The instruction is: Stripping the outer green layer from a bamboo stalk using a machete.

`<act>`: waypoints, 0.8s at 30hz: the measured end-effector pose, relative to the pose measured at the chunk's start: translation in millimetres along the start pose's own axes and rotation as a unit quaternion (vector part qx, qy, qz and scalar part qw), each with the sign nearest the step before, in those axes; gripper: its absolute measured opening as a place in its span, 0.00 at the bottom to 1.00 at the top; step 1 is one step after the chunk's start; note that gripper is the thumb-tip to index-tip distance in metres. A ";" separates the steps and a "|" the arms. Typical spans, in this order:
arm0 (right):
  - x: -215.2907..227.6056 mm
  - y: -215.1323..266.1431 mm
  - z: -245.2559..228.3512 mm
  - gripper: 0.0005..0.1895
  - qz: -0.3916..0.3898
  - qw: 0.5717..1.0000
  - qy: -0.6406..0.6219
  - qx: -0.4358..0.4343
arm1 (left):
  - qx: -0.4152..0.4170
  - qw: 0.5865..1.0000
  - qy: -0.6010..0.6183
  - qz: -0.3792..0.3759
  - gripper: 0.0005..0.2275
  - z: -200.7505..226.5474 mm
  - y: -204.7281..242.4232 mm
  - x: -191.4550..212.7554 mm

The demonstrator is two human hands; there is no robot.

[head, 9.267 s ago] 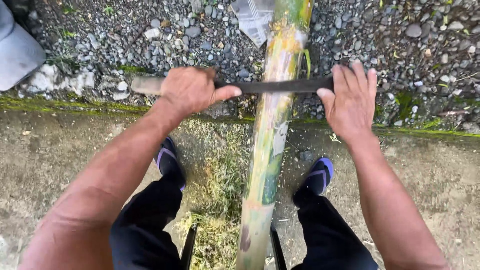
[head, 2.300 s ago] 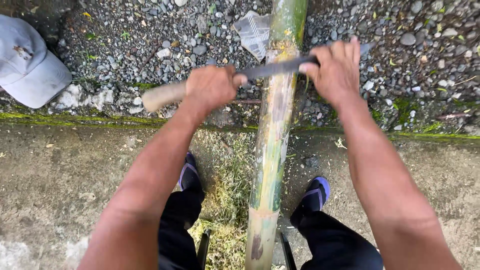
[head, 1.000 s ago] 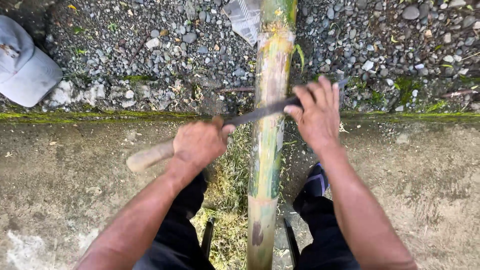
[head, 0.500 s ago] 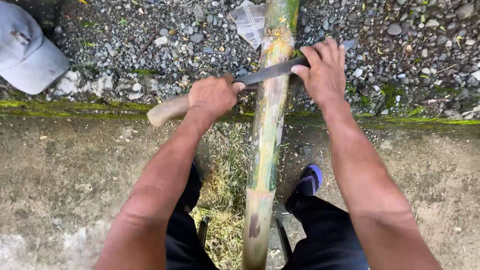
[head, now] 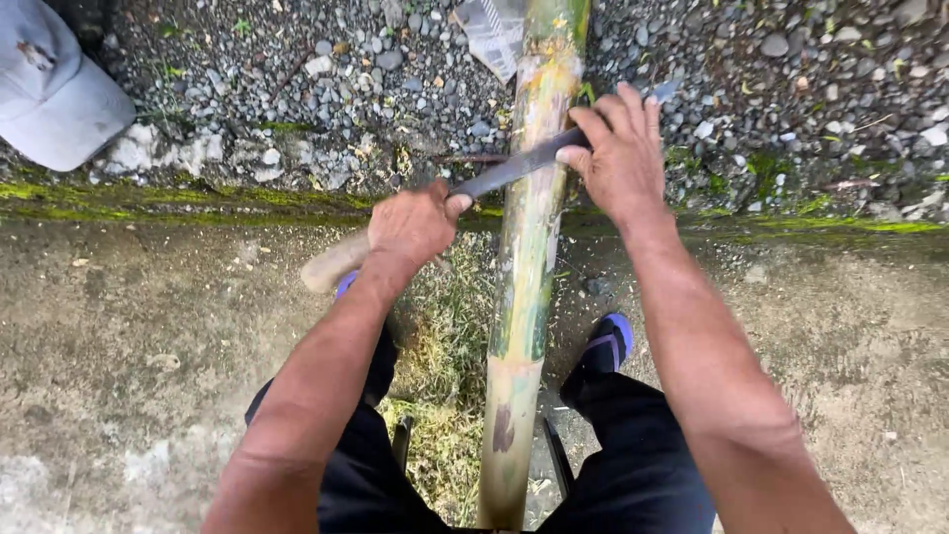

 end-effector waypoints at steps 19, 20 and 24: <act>-28.2 -19.3 26.7 0.30 0.025 0.987 -0.119 -0.107 | -0.009 0.974 -0.219 -0.056 0.26 -15.0 -8.4 91.7; -31.1 -7.0 18.6 0.30 0.022 0.986 -0.121 -0.110 | -0.009 0.974 -0.220 -0.061 0.26 -15.0 -2.6 93.3; -33.7 43.5 -5.0 0.31 0.070 0.977 -0.141 -0.147 | -0.023 0.957 -0.261 -0.128 0.27 -10.3 30.3 95.3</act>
Point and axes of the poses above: each hand's wrist, its own y-axis away from the middle knuckle, its own x-axis out of the back of the hand, z = x × y, the point moved 7 cm from there along -y, towards the middle knuckle, and after that the axes turned 6 degrees about -y, right-handed, at the moved point
